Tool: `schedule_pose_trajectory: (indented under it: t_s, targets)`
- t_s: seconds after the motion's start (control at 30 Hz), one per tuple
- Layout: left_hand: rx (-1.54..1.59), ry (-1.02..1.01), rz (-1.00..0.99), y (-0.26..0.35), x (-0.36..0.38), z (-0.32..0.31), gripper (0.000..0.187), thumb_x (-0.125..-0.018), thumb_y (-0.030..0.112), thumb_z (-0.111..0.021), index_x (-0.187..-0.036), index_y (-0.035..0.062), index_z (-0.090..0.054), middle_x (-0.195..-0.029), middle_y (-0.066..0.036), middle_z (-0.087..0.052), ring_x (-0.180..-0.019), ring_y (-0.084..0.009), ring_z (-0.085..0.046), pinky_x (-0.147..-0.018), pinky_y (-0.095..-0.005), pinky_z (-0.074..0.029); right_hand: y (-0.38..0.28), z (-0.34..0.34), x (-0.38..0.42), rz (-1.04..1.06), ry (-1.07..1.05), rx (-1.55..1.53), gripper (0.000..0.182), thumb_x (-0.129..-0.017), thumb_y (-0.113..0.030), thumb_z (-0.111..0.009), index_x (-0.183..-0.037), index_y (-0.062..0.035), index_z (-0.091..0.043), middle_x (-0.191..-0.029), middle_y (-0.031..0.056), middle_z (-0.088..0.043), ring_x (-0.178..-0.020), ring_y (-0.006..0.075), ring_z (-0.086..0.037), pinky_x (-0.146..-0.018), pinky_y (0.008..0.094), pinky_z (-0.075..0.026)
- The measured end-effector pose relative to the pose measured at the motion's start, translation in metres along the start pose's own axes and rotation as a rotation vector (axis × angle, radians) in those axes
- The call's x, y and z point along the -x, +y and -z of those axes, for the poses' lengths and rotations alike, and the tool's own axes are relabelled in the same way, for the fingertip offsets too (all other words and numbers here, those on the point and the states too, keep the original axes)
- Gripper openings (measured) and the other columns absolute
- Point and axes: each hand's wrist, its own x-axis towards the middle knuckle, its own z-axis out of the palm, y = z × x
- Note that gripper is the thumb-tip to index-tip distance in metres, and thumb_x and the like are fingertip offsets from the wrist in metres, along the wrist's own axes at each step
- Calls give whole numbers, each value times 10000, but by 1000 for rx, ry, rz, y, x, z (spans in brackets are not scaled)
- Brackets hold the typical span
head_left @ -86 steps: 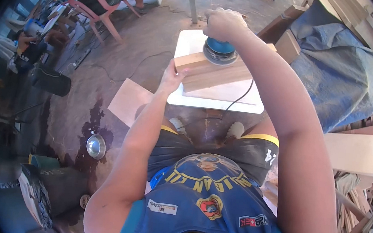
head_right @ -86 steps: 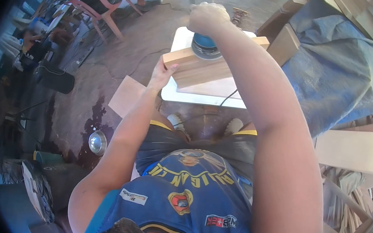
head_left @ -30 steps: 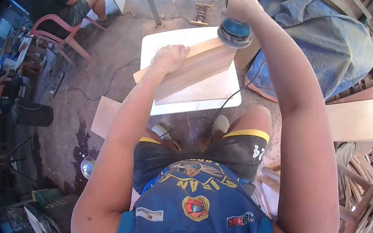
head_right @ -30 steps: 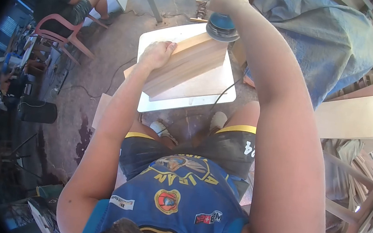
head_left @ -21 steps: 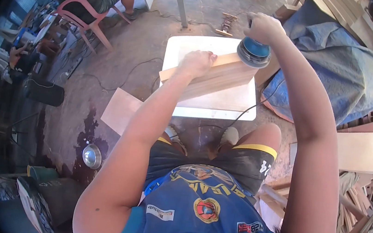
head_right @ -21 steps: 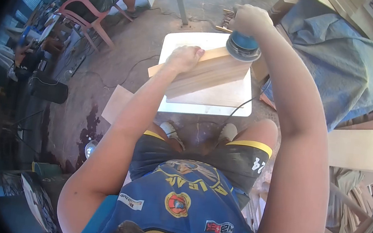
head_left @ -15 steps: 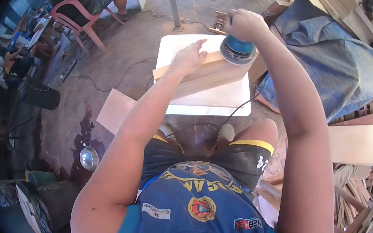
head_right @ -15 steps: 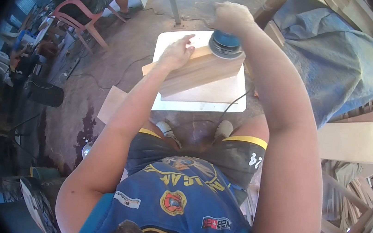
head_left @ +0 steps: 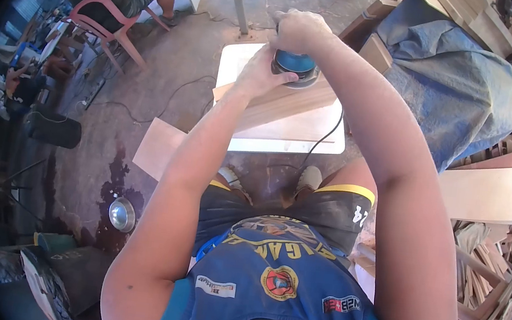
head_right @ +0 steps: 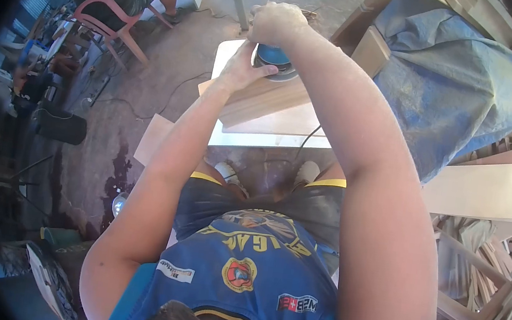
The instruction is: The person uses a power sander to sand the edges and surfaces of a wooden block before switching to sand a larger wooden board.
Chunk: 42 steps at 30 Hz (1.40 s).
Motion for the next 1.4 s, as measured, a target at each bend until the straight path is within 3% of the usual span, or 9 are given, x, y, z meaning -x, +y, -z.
schedule_pose_trajectory:
  t_s: [0.1, 0.2, 0.33, 0.53, 0.6, 0.7, 0.97, 1.23, 1.4]
  targets:
    - [-42, -155, 74, 2, -5, 5, 1052, -748, 469, -880, -1566, 71, -351, -1548, -230, -459, -1470, -378, -401, -1213, -476, -349, 5, 2, 1, -4, -14, 10, 475, -856, -331, -627, -1266, -98, -686, -1190, 158, -730, -1109, 344, -707, -957, 462, -561]
    - [-114, -17, 19, -4, -3, -6, 1081, -722, 434, -909, -1580, 91, -349, -1553, -194, -471, -1452, -338, -436, -1204, -448, -373, 21, 6, 6, -27, -37, 10, 487, -859, -342, -626, -1284, -109, -676, -1202, 155, -727, -1126, 336, -699, -967, 457, -554]
    - [-182, -106, 84, 4, -3, -5, 1148, -725, 484, -897, -1620, 117, -278, -1614, -177, -396, -1498, -318, -374, -1231, -438, -343, 54, 3, 2, -86, 7, 32, 497, -857, -348, -634, -1302, -129, -665, -1221, 149, -721, -1147, 335, -686, -982, 453, -543]
    - [-419, -311, 111, -2, -8, -11, 958, -796, 548, -811, -1568, 147, -411, -1477, -179, -566, -1378, -360, -521, -1170, -477, -396, 98, 4, 5, -138, 5, 104, 482, -874, -366, -625, -1292, -130, -666, -1211, 164, -719, -1135, 347, -686, -984, 460, -540]
    - [-593, -333, 43, -1, -6, -13, 797, -854, 552, -743, -1484, 118, -520, -1344, -165, -661, -1258, -340, -619, -1086, -451, -479, 108, 5, 3, -143, 3, 113, 476, -879, -375, -620, -1283, -126, -668, -1205, 169, -720, -1128, 347, -688, -978, 462, -541]
    - [-564, -392, 139, 9, -6, -9, 703, -883, 523, -720, -1438, 120, -567, -1330, -157, -670, -1248, -331, -627, -1074, -451, -487, 118, 2, 6, -159, -32, 101, 472, -882, -393, -622, -1264, -120, -672, -1194, 172, -723, -1118, 344, -692, -969, 468, -542]
    - [-560, -367, 139, 5, -5, -11, 670, -877, 502, -727, -1419, 133, -587, -1266, -170, -697, -1193, -344, -653, -1051, -459, -497, 146, -4, 2, -156, 32, 100, 465, -841, -364, -625, -1221, -97, -656, -1174, 187, -714, -1100, 373, -682, -950, 470, -541]
    - [-539, -340, 147, 6, -5, -11, 684, -863, 502, -747, -1414, 127, -592, -1230, -175, -713, -1190, -345, -651, -1053, -464, -490, 115, 4, 9, -97, -15, 64, 460, -854, -356, -621, -1237, -116, -704, -1186, 168, -728, -1114, 343, -693, -967, 469, -545]
    - [-387, -136, -8, -8, 3, -17, 717, -857, 502, -769, -1434, 125, -570, -1331, -150, -667, -1224, -336, -634, -1069, -451, -484, 92, -2, 13, -25, 26, 49, 451, -865, -395, -638, -1206, -106, -704, -1140, 168, -737, -1073, 364, -702, -938, 476, -556]
